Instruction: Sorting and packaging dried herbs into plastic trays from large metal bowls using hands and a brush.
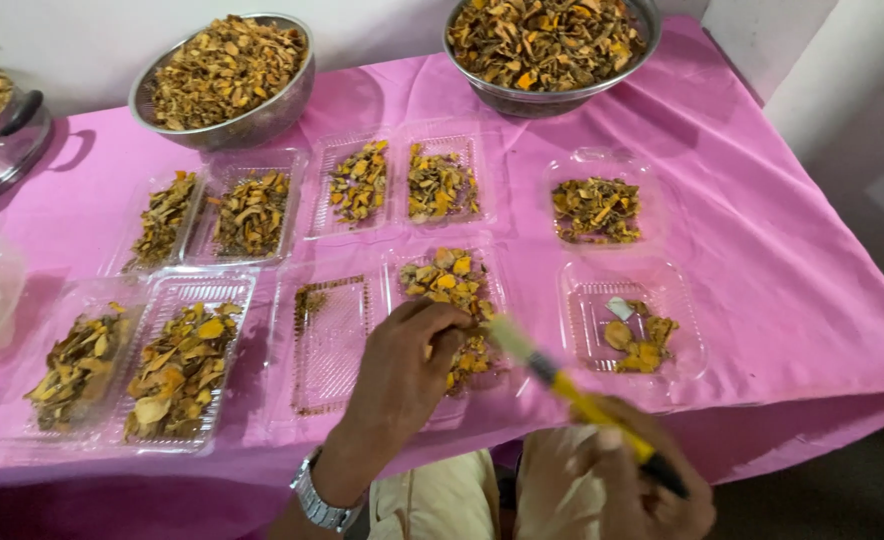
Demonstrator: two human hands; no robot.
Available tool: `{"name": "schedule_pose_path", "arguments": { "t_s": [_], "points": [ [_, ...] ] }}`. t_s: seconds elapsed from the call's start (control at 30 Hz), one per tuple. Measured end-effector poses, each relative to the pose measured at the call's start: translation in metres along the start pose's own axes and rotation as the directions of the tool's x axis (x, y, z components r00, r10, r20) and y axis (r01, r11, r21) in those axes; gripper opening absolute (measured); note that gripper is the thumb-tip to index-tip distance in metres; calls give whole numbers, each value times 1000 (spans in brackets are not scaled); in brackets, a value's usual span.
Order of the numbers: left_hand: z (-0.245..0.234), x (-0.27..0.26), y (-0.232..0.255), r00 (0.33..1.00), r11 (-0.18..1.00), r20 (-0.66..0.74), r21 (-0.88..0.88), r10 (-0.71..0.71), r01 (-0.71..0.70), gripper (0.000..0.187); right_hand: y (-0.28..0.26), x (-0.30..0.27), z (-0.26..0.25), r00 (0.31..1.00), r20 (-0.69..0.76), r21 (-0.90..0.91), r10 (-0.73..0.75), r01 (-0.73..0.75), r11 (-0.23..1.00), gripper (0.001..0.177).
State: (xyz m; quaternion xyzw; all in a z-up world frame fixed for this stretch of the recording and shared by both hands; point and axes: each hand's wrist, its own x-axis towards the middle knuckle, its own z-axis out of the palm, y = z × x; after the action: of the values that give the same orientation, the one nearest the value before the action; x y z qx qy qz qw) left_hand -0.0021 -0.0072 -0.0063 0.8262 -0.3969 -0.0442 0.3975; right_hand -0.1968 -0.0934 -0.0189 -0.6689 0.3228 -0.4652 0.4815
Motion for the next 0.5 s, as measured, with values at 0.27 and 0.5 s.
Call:
{"name": "schedule_pose_path", "arguments": {
  "t_s": [0.27,0.5],
  "points": [
    [62,29,63,944,948,101,29,314,-318,12,59,32,-71,982,-164,216,93,-56,975,46],
    [10,22,11,946,936,-52,177,319,-306,24,29,22,-55,950,-308,58,51,-34,998,42]
  ]
}}
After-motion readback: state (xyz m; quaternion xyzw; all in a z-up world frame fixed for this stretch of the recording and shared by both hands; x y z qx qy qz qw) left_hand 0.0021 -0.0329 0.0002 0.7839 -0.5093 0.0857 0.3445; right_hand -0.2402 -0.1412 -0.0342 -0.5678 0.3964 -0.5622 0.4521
